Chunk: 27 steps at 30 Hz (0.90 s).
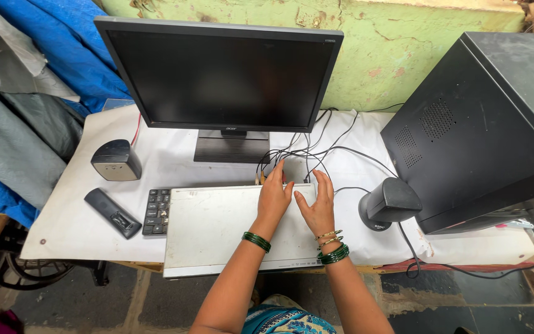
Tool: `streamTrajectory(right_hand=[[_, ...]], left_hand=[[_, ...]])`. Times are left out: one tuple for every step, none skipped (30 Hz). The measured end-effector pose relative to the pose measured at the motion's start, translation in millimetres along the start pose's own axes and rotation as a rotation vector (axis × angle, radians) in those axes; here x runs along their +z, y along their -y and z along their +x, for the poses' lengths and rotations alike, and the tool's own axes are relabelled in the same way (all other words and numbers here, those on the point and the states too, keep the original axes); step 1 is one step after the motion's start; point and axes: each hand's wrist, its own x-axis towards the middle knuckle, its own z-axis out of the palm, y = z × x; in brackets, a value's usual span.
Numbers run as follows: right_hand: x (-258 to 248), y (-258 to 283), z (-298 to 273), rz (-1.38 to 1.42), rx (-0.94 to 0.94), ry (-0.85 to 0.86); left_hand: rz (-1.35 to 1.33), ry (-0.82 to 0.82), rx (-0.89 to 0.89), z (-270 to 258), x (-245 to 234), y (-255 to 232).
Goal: The person connects cables into the back of a media player, moves a speaker, and places the player on top of a computer tower by hand.
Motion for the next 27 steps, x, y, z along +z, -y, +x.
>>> streamTrajectory(right_hand=[[1.5, 1.0, -2.6, 0.0, 0.001, 0.001], [2.7, 2.1, -5.2, -0.008, -0.005, 0.009], [4.6, 3.7, -7.5, -0.015, -0.011, 0.018], [5.8, 5.1, -9.6, -0.013, -0.01, 0.019], [6.4, 6.6, -13.0, -0.018, -0.001, 0.034], [7.7, 8.5, -16.7, -0.024, 0.008, 0.049], [9.5, 10.8, -20.2, -0.022, 0.01, 0.05], [11.3, 13.0, -24.0, -0.022, 0.018, 0.07], [12.0, 14.1, -27.5, -0.025, 0.026, 0.092], [13.3, 15.0, -31.1, -0.025, 0.026, 0.094], [15.5, 15.6, -34.9, -0.038, 0.021, 0.118], [17.7, 15.9, -39.1, -0.05, 0.015, 0.142], [20.2, 15.9, -42.9, -0.049, 0.013, 0.146], [22.2, 15.5, -47.4, -0.078, -0.01, 0.171], [23.8, 14.8, -51.6, -0.107, -0.033, 0.195], [25.1, 13.7, -55.9, -0.105, -0.036, 0.197], [26.6, 12.9, -61.0, -0.15, -0.047, 0.215], [27.9, 11.9, -65.6, -0.194, -0.058, 0.233], [28.4, 10.3, -70.6, -0.192, -0.058, 0.237], [28.9, 8.7, -74.8, -0.207, -0.067, 0.252], [29.2, 7.3, -78.4, -0.223, -0.076, 0.265], [29.6, 6.4, -82.7, -0.222, -0.077, 0.268], [29.8, 5.5, -86.1, -0.266, -0.099, 0.274], [30.2, 4.7, -89.4, -0.311, -0.12, 0.279], [30.8, 3.6, -90.3, -0.311, -0.126, 0.281], [31.6, 2.8, -91.0, -0.326, -0.134, 0.273], [32.7, 2.3, -92.8, -0.34, -0.139, 0.265]], left_hand=[[0.009, 0.014, -0.013, -2.5, -4.8, 2.1], [0.009, 0.015, -0.013, -5.0, -8.0, 4.7], [0.026, -0.058, 0.065, -8.0, -11.1, 8.9], [0.042, -0.129, 0.144, -10.6, -13.7, 14.0], [0.044, -0.128, 0.141, -13.8, -16.0, 20.0], [0.079, -0.162, 0.195, -16.7, -18.5, 26.0], [0.113, -0.195, 0.251, -19.6, -21.3, 31.3], [0.115, -0.193, 0.25, -23.5, -24.5, 36.0], [0.151, -0.167, 0.214, -27.7, -26.9, 39.3], [0.187, -0.141, 0.178, -32.1, -29.7, 42.1], [0.187, -0.142, 0.175, -36.9, -33.2, 44.8], [0.216, -0.132, 0.163, -42.1, -36.9, 47.2], [0.246, -0.123, 0.151, -46.6, -41.3, 49.4], [0.246, -0.127, 0.148, -52.3, -45.7, 51.4], [0.261, -0.119, 0.139, -58.3, -49.9, 53.1], [0.275, -0.11, 0.129, -64.2, -54.0, 54.8], [0.277, -0.113, 0.127, -70.5, -58.8, 57.2], [0.262, -0.11, 0.153, -76.6, -63.5, 59.7], [0.246, -0.105, 0.176, -83.9, -67.0, 62.5], [0.247, -0.106, 0.171, -90.5, -70.2, 65.3], [0.252, -0.082, 0.177, -95.9, -73.1, 67.6], [0.257, -0.059, 0.183, -101.1, -75.7, 69.9], [0.257, -0.06, 0.181, -105.7, -77.8, 71.9], [0.258, -0.057, 0.197, -110.3, -79.7, 73.6], [0.259, -0.059, 0.214, -113.2, -81.0, 74.5], [0.258, -0.065, 0.213, -115.8, -81.9, 74.6], [0.276, -0.065, 0.242, -119.0, -83.5, 75.0]])
